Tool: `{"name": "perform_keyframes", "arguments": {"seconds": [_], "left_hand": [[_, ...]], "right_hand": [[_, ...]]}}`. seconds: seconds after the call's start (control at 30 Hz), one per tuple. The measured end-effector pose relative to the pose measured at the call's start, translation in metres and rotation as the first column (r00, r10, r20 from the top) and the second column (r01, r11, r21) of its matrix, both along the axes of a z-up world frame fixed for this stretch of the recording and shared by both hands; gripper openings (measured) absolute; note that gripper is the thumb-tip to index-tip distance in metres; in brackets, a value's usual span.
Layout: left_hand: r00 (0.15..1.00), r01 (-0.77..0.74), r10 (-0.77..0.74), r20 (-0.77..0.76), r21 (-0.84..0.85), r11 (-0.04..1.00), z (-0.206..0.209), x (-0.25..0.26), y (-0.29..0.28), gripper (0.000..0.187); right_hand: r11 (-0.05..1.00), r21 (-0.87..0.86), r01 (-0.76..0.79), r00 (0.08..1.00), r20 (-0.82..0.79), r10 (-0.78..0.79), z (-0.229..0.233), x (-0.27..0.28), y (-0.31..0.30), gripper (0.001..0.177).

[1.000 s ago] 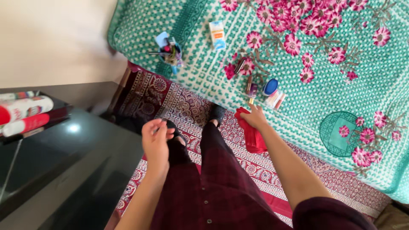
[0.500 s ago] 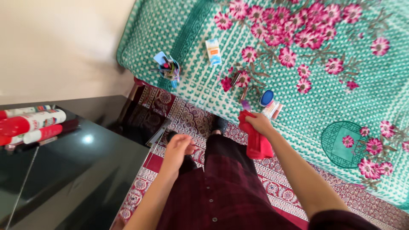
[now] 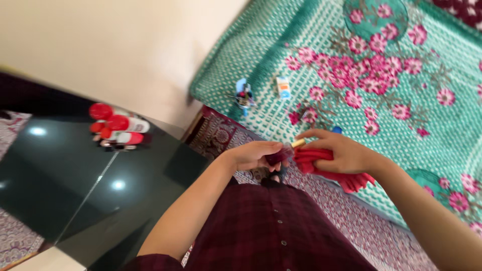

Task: The person cleans various cosmetic items and bottles using a red cloth, wiping the sides and lids of several containers before placing them on a black table.

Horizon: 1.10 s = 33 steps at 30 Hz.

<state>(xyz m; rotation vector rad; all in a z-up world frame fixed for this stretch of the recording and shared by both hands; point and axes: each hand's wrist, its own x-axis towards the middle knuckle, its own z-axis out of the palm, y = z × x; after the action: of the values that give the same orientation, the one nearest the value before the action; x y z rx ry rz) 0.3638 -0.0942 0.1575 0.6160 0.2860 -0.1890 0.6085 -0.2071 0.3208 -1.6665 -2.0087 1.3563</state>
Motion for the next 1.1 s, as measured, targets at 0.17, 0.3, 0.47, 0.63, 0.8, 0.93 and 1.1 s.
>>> {"name": "perform_keyframes", "arguments": {"seconds": [0.17, 0.3, 0.47, 0.63, 0.8, 0.93, 1.1], "left_hand": [[0.915, -0.396, 0.404, -0.023, -0.256, 0.882, 0.052, -0.054, 0.009, 0.044], [0.756, -0.634, 0.654, -0.024, -0.278, 0.722, 0.074, -0.083, 0.012, 0.039], [0.545, -0.779, 0.839, 0.012, -0.364, 0.511, 0.064, -0.111, 0.004, 0.029], [0.386, -0.884, 0.918, -0.092, -0.323, 0.339, 0.055, -0.151, -0.004, 0.045], [0.294, -0.896, 0.944, -0.153, -0.388, 0.216, 0.026, -0.183, -0.003, 0.041], [0.187, -0.942, 0.979, -0.084, -0.298, 0.154, -0.011, -0.217, 0.003, 0.034], [-0.013, -0.993, 0.989, -0.147, 0.116, 0.004, -0.069, -0.273, 0.007, 0.03]], "right_hand": [[0.88, 0.089, 0.467, 0.761, -0.547, -0.348, -0.001, -0.047, 0.016, 0.048], [0.432, 0.287, 0.855, 0.516, -0.564, -0.644, -0.015, -0.122, 0.038, 0.039], [0.499, 0.733, 0.462, 0.853, -0.212, -0.478, -0.015, -0.228, 0.065, 0.042], [0.664, 0.71, 0.234, 0.954, -0.035, -0.299, -0.018, -0.273, 0.052, 0.053], [0.869, 0.493, -0.042, 0.999, 0.04, 0.025, -0.02, -0.274, 0.035, 0.05], [0.932, 0.359, -0.059, 0.994, -0.069, 0.089, -0.02, -0.279, 0.034, 0.044], [0.966, 0.253, 0.045, 0.996, -0.086, -0.024, -0.029, -0.291, 0.038, 0.041]]}}
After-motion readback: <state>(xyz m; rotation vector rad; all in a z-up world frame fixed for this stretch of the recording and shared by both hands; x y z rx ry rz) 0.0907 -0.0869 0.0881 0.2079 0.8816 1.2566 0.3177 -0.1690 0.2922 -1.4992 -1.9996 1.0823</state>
